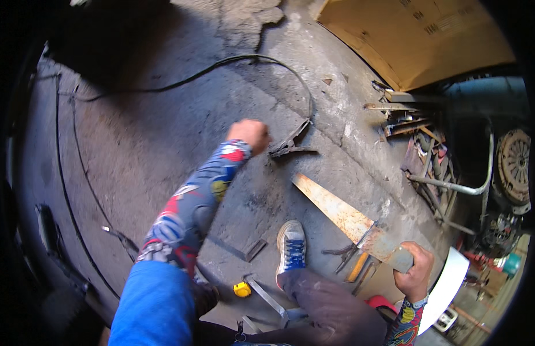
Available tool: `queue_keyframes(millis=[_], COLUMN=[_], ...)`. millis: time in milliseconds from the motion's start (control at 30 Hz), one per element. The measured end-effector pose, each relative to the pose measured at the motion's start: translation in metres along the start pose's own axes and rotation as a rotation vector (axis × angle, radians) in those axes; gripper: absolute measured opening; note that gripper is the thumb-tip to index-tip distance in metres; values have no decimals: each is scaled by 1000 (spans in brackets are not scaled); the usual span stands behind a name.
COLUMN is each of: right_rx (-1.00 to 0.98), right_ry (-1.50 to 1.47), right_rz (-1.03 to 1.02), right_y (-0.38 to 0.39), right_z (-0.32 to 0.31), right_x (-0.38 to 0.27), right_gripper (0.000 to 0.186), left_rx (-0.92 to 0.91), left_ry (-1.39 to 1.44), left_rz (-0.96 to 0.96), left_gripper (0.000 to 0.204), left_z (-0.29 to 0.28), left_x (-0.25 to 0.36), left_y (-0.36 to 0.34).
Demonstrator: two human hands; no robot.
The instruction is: The person positions a metal frame on a red plastic chair, then sits on the floor and uses a welding torch to join the frame's corners. Sparks are visible as the welds are applied.
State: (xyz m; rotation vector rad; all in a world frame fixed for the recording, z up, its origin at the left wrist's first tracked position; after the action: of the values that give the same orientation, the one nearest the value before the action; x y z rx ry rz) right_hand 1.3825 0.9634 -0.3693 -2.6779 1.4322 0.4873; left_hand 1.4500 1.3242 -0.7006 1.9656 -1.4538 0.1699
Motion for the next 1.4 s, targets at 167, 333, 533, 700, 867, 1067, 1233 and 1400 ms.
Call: queue_keyframes(millis=[167, 333, 533, 700, 867, 1067, 1233, 1400], right_rx=[52, 124, 102, 198, 108, 260, 283, 377], right_ry=[-57, 3, 108, 256, 172, 215, 95, 152], right_rz=[251, 260, 216, 148, 349, 383, 544, 598], right_y=[28, 37, 68, 95, 81, 75, 85, 56], right_z=[23, 20, 30, 41, 48, 38, 47, 53], right_x=[41, 47, 115, 171, 167, 102, 95, 56], right_gripper=[23, 21, 37, 56, 46, 19, 20, 32], left_rx=[267, 275, 110, -260, -113, 18, 245, 456], left_ry=[-120, -155, -222, -336, -554, -114, 144, 391], left_rz=[57, 46, -69, -430, -1043, -1551, -938, -565], left_gripper=[39, 26, 21, 24, 22, 38, 50, 35], left_z=[70, 82, -47, -140, -162, -139, -193, -217], left_x=[96, 66, -80, -329, -546, -648, -603, -517], left_y=[-68, -76, 11, 211, 509, 634, 434, 277])
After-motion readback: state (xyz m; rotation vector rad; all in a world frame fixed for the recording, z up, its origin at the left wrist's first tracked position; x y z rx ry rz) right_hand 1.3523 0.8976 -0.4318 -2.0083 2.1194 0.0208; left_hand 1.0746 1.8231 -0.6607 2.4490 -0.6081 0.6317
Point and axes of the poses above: each hand's wrist, its own y-axis away from the middle knuckle, its own z-axis out of the palm, x = y × z, the point moved 9 cm from there along -y, towards the middle knuckle, and after that the axes turned 5 degrees about -z, right-handed, at the moved point
